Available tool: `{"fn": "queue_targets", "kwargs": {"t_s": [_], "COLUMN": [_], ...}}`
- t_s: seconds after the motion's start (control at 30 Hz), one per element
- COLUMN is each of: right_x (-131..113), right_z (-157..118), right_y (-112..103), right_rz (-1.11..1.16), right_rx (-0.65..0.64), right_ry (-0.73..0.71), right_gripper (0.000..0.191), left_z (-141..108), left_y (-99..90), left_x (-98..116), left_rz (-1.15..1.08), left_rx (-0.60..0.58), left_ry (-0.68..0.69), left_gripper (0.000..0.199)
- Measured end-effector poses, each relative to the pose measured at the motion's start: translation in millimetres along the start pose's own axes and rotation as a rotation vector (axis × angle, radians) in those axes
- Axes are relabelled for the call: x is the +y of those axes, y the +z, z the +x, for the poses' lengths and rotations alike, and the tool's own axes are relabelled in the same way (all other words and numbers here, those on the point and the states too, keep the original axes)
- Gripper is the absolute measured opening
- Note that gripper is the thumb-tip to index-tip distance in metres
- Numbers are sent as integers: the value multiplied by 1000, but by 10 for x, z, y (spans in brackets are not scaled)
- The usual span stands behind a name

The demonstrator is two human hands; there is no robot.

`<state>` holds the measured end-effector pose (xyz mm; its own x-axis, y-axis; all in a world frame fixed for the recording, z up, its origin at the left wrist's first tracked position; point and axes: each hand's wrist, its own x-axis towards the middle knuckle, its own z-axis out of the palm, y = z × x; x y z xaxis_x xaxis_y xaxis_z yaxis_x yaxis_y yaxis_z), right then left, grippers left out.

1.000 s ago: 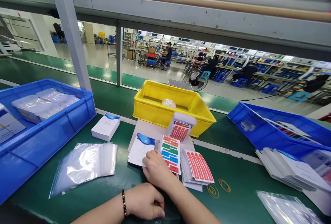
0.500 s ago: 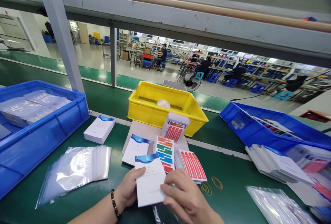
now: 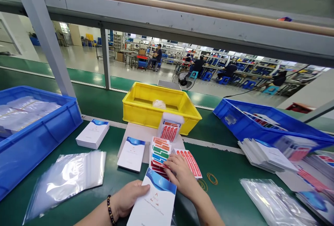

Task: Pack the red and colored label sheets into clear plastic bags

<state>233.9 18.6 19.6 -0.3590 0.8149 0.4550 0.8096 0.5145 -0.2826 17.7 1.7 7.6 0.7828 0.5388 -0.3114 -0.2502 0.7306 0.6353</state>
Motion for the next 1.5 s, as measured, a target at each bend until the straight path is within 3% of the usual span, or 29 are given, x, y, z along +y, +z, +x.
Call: {"fn": "queue_targets", "kwargs": {"t_s": [0.1,0.17,0.23,0.3,0.37,0.47,0.57,0.67,0.8,0.9,1.07,1.23,1.5], "right_x": [-72,-215,-408,-567,-603,-362,61,373,468,414,260,117,90], "right_z": [30,31,13,-19,-62,-146,-238,-304,-319,-291,-211,-115,-98], "right_y": [-120,-222,-329,-418,-465,-445,-359,-293,-299,-307,-214,-175,-235], "right_rz": [38,55,91,153,225,190,-90,-313,-442,-445,-486,-533,-467], "right_rx": [199,260,189,24,-90,23,181,140,-31,-92,-69,-136,-154], "right_ry": [-67,-129,-221,-290,-303,-118,207,480,701,733,639,733,809], "right_gripper": [21,24,24,18,16,21,22,27,35,40,42,28,29], "left_z": [36,64,93,117,129,123,94,62,47,57,71,65,69], "left_y": [-2,11,31,45,46,42,72,133,174,153,109,134,136], "left_x": [-25,-23,-14,-7,-7,-6,27,75,86,54,25,59,74], "left_rz": [-77,-139,-230,-326,-354,-269,-230,-221,-198,-178,-152,-92,-34], "left_rx": [61,96,78,24,32,194,306,323,295,282,337,405,386], "left_ry": [-7,21,59,63,41,-12,-74,-95,-67,-58,-104,-169,-161], "left_gripper": [41,40,44,52,50,35,32,35,40,43,47,49,50]}}
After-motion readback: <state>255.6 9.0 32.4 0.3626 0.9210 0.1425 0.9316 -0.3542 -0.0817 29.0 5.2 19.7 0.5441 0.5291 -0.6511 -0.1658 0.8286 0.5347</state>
